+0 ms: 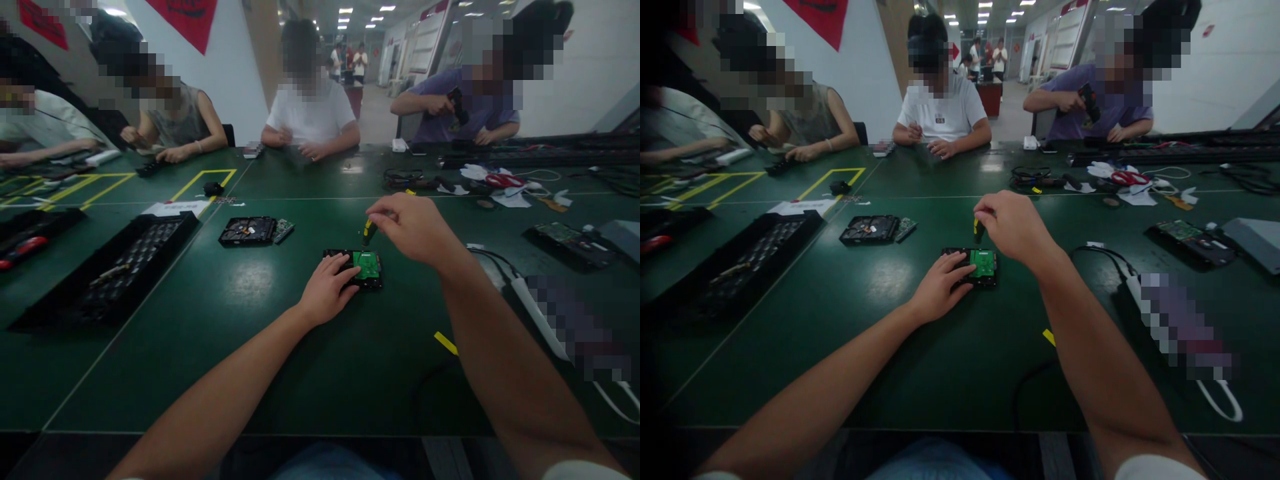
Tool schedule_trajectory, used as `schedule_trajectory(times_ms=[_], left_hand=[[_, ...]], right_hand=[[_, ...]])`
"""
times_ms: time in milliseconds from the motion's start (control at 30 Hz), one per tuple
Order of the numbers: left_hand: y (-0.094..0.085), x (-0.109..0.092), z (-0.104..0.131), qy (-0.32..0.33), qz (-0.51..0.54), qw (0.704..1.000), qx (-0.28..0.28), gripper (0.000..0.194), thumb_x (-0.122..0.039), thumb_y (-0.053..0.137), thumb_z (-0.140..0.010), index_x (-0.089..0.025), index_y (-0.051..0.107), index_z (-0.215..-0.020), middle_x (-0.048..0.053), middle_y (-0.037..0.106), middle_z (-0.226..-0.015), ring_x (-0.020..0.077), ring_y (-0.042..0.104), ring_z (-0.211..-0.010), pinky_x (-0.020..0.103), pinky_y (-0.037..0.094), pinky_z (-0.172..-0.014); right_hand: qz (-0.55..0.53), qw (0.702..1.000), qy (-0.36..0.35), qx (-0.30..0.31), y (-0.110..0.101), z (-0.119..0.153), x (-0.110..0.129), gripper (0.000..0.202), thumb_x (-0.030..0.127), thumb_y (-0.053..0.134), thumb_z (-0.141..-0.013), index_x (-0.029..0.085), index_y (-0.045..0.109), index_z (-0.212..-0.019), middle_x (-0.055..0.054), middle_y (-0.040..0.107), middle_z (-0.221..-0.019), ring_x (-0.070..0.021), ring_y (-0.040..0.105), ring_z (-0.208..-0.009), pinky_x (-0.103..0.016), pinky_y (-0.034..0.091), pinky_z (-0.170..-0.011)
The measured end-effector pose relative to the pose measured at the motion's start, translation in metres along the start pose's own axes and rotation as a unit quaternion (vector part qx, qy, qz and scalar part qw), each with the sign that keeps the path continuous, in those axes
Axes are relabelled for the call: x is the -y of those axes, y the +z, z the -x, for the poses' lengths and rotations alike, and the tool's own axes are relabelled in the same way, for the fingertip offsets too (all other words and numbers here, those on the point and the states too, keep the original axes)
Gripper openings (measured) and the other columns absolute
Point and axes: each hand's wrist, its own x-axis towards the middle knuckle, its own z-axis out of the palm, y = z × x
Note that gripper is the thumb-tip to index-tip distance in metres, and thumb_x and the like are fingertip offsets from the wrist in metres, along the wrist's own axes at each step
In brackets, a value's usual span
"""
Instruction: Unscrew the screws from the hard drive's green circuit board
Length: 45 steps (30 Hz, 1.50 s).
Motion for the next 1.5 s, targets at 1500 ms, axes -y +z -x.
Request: schedule_trajectory(times_ms=[1500], left_hand=[[-0.0002, 0.0001, 0.0001, 0.003, -0.004, 1.000, 0.000, 0.044, -0.037, 0.065, -0.103, -0.022, 0.066, -0.145, 0.016, 0.052, -0.161, 0.0351, 0.045, -0.154, 0.062, 0.035, -0.128]], right_hand=[[0.000, 0.999, 0.042, -0.010, 0.0023, 0.0015, 0.0010, 0.014, 0.034, 0.070, -0.094, 0.020, 0.072, -0.093, -0.006, 0.077, -0.091, -0.0218, 0.067, -0.079, -0.034, 0.044, -0.074]])
